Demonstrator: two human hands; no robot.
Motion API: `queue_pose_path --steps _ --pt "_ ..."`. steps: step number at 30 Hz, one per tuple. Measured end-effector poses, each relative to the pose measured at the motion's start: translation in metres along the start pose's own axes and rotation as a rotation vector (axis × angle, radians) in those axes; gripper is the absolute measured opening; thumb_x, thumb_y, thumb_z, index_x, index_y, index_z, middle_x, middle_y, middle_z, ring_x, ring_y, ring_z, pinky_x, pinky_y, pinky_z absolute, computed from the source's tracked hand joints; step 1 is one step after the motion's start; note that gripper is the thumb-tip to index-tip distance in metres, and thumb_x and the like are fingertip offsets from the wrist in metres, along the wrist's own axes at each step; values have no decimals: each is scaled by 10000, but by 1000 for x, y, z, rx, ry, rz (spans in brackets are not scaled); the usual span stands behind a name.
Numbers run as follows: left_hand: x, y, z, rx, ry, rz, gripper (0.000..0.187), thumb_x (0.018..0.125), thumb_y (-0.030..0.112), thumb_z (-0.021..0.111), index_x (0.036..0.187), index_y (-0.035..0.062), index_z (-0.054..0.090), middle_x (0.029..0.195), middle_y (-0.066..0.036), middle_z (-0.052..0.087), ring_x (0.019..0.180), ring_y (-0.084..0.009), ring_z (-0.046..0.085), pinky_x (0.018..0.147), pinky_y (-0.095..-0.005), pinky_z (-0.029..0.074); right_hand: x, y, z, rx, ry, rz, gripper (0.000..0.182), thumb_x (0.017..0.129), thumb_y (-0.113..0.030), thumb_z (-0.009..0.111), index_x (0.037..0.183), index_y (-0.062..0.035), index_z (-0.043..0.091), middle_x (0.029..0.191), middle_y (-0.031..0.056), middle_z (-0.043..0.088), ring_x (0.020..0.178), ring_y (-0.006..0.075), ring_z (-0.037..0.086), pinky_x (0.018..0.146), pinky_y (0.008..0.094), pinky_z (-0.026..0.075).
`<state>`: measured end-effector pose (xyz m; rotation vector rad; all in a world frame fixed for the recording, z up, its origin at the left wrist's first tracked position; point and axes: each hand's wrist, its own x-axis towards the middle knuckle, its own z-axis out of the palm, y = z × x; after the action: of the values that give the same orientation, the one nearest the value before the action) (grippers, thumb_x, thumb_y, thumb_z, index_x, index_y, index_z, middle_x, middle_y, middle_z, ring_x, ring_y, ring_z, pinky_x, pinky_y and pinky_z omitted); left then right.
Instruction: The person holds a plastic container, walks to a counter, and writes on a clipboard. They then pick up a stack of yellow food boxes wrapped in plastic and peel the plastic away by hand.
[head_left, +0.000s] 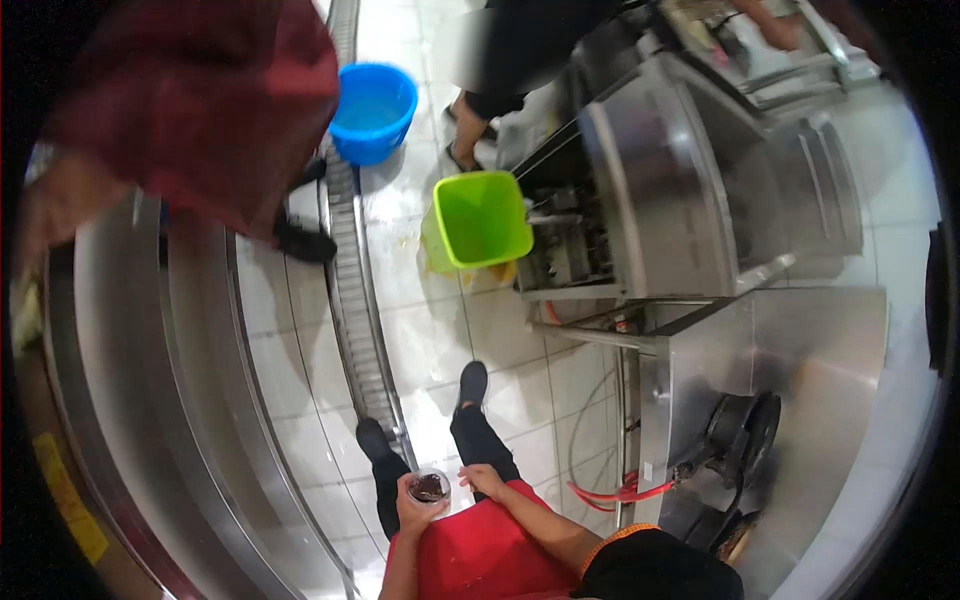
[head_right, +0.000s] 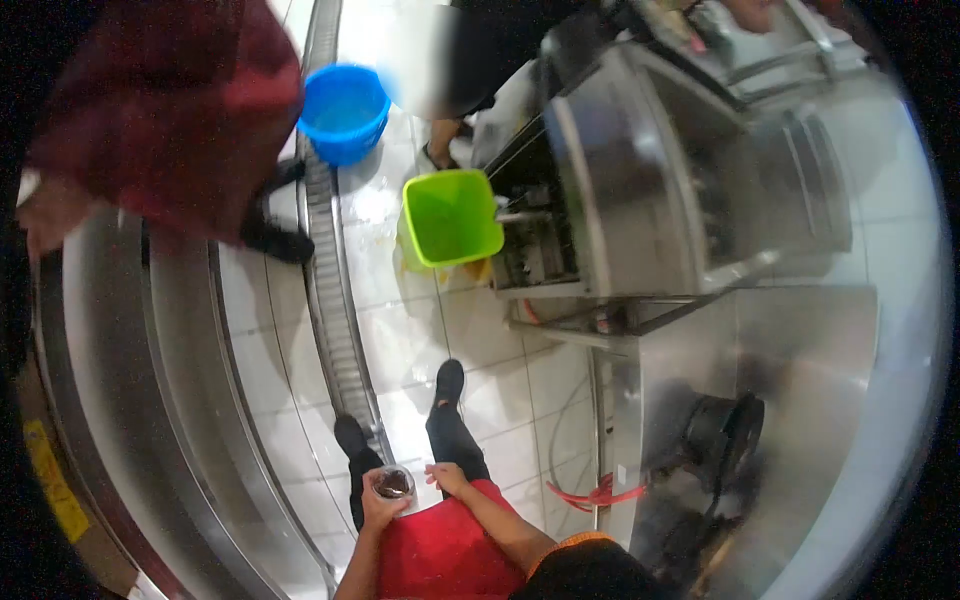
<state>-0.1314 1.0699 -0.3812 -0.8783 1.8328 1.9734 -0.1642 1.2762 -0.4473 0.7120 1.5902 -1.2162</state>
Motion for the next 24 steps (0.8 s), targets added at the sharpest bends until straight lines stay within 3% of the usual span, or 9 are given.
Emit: queue_pose_path --steps 1,6,8,10,12,14,16,21,24 --pt "2 26 0 -13 -9 -81 776 491 133 893 1128 51 457 1010 -90 591 947 -204 588 870 -329 476 -3 -8 -3 19 15 -44 357 899 -363 582 934 -29 702 707 58 676 531 102 550 503 250 446" --pt "24 61 -12 101 -31 142 835 453 174 918 1134 63 448 999 -94 592 949 -211 584 847 -351 485 -29 -65 -24 56 97 -92 207 892 -212 577 913 -48 701 733 44 668 524 91 540 497 230 446" --pt "27 90 -16 154 -27 108 862 450 192 927 1150 63 441 1022 -91 580 961 -217 579 857 -350 482 -41 -75 -41 -111 134 -132 184 866 -201 593 890 -63 713 718 39 668 529 91 555 498 234 449" --pt "31 103 -22 216 -21 147 877 447 201 932 1157 61 437 1030 -94 577 964 -219 579 859 -348 482 -39 -63 -62 -120 211 -81 235 828 -302 614 738 -108 712 604 55 641 548 155 597 575 311 474" --pt "32 129 -17 277 -16 175 891 444 210 936 1164 58 434 1038 -97 574 967 -221 579 861 -346 482 -44 -50 -91 -244 205 -143 178 828 -233 628 864 -91 730 687 42 685 558 109 608 547 256 487" --pt "24 155 -9 304 -13 200 906 450 239 940 1173 52 428 1043 -113 577 959 -228 583 856 -344 486 -62 -43 -119 -627 318 -391 187 804 -256 639 861 -107 736 701 37 699 595 117 642 599 271 510" --pt "24 177 4 297 -34 246 903 452 264 942 1162 47 428 1036 -123 579 959 -230 584 849 -349 489 -72 -46 -144 -335 384 -94 207 792 -283 630 858 -120 740 717 29 706 625 121 660 643 272 522" --pt "22 214 50 407 -179 228 890 453 300 939 1141 42 435 1041 -128 581 967 -243 587 853 -354 489 -87 -47 -205 -397 363 -134 197 785 -266 597 815 -136 742 714 -4 707 645 137 672 683 292 535" --pt "21 237 84 473 -259 263 899 456 318 935 1152 42 437 1047 -132 583 992 -258 591 871 -366 488 -75 -53 -226 -364 359 32 192 771 -259 591 767 -136 738 731 -9 712 672 140 679 701 299 537"
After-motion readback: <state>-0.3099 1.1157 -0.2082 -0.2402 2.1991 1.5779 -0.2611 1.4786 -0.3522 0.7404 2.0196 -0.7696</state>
